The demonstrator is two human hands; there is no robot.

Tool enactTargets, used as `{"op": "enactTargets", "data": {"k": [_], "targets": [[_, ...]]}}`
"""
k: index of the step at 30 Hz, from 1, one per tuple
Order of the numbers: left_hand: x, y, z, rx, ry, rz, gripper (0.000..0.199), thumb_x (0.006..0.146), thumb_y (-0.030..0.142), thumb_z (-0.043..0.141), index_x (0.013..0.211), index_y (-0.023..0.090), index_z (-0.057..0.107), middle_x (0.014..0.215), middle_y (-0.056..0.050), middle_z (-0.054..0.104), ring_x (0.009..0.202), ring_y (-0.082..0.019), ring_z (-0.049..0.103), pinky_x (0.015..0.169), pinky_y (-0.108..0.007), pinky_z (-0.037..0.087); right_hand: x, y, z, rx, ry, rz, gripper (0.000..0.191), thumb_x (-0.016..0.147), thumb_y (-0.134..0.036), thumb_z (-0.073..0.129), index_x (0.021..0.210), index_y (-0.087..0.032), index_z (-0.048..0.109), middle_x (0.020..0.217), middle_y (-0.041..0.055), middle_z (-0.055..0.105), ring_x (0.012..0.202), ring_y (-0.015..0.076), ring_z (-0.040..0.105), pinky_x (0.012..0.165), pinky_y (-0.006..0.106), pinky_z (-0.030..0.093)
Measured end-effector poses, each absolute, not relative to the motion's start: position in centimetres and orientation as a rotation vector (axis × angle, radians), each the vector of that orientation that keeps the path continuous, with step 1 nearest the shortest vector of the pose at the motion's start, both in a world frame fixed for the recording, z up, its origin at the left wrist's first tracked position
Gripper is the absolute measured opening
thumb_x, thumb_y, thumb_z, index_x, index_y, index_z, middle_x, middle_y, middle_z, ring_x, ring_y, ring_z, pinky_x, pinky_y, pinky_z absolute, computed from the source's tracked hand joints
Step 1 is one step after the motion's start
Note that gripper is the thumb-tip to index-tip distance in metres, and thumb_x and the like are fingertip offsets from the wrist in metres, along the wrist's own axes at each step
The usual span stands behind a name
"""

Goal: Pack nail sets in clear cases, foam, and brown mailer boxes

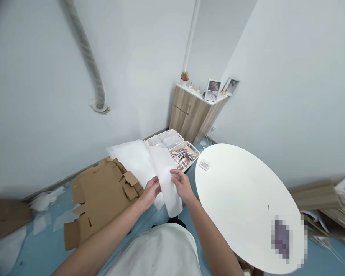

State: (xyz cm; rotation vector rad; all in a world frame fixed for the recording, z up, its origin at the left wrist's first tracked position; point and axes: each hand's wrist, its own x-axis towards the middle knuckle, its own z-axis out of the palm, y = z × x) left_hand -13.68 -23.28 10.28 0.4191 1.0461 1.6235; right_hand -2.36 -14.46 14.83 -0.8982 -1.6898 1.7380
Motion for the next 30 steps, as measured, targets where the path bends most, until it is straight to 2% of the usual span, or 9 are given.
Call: {"op": "enactTargets", "data": {"k": [3,7,10,13,17,22,30], "targets": [[-12.4,-22.4,10.6,0.455,1.031,1.527,0.036,0.066,0.039,0.063,0.093,0.016,0.059,0.078,-0.004,0.064,0.065,-0.013,0.058,0.065,-0.026,0.044,0.3,-14.7,14.6,-1.04,-1.761,1.547,0.029,0.07,-0.033,0.056,0.096,-0.02,0.058,0.093,0.0039,0.061,0.074,0.0151,0.055,0.066,0.027,0.043],[-9.9,-20.9,10.2,0.508,0.969,1.412,0.037,0.073,0.051,0.051,0.086,0.017,0.058,0.076,-0.003,0.062,0.065,-0.012,0.056,0.06,-0.024,0.043,4.4,-15.2,14.3,-1.227,-1.694,1.395,0.029,0.071,-0.03,0.052,0.097,-0.019,0.058,0.083,0.0028,0.062,0.067,0.0146,0.054,0.063,0.027,0.043],[-7.4,-19.5,10.0,0.633,0.999,1.309,0.032,0.071,0.048,0.056,0.077,0.016,0.057,0.064,0.001,0.057,0.059,-0.01,0.051,0.058,-0.022,0.04,7.5,-15.7,14.2,-1.352,-1.583,1.286,0.027,0.071,-0.03,0.05,0.095,-0.019,0.06,0.077,0.0022,0.063,0.062,0.0139,0.053,0.059,0.027,0.042],[-4.9,-18.1,10.3,0.736,1.026,1.21,0.029,0.068,0.044,0.06,0.065,0.016,0.053,0.053,0.004,0.048,0.051,-0.007,0.043,0.053,-0.02,0.036,10.3,-16.1,14.3,-1.406,-1.478,1.196,0.026,0.072,-0.03,0.049,0.092,-0.019,0.061,0.084,0.0041,0.064,0.065,0.0145,0.055,0.059,0.027,0.043],[-2.0,-16.3,10.8,0.841,1.035,1.102,0.031,0.068,0.046,0.058,0.064,0.016,0.053,0.055,0.003,0.049,0.052,-0.008,0.044,0.052,-0.02,0.036,13.9,-16.3,13.9,-1.446,-1.361,1.102,0.025,0.071,-0.031,0.051,0.089,-0.02,0.062,0.091,0.0052,0.064,0.074,0.0162,0.057,0.065,0.028,0.045],[1.6,-14.0,10.6,0.974,1.08,1.014,0.032,0.063,0.047,0.061,0.058,0.016,0.052,0.054,0.003,0.05,0.053,-0.009,0.045,0.053,-0.021,0.036,17.9,-15.5,12.8,-1.49,-1.218,1.067,0.025,0.07,-0.032,0.051,0.088,-0.018,0.061,0.09,0.0059,0.064,0.068,0.015,0.059,0.066,0.03,0.046],[6.1,-9.6,10.5,1.06,1.193,1.055,0.035,0.06,0.047,0.063,0.05,0.017,0.048,0.048,0.004,0.045,0.048,-0.009,0.039,0.051,-0.022,0.032,23.8,-11.9,12.3,-1.465,-1.133,1.047,0.028,0.071,-0.035,0.05,0.09,-0.018,0.06,0.097,0.008,0.062,0.074,0.0179,0.062,0.067,0.031,0.046]]}}
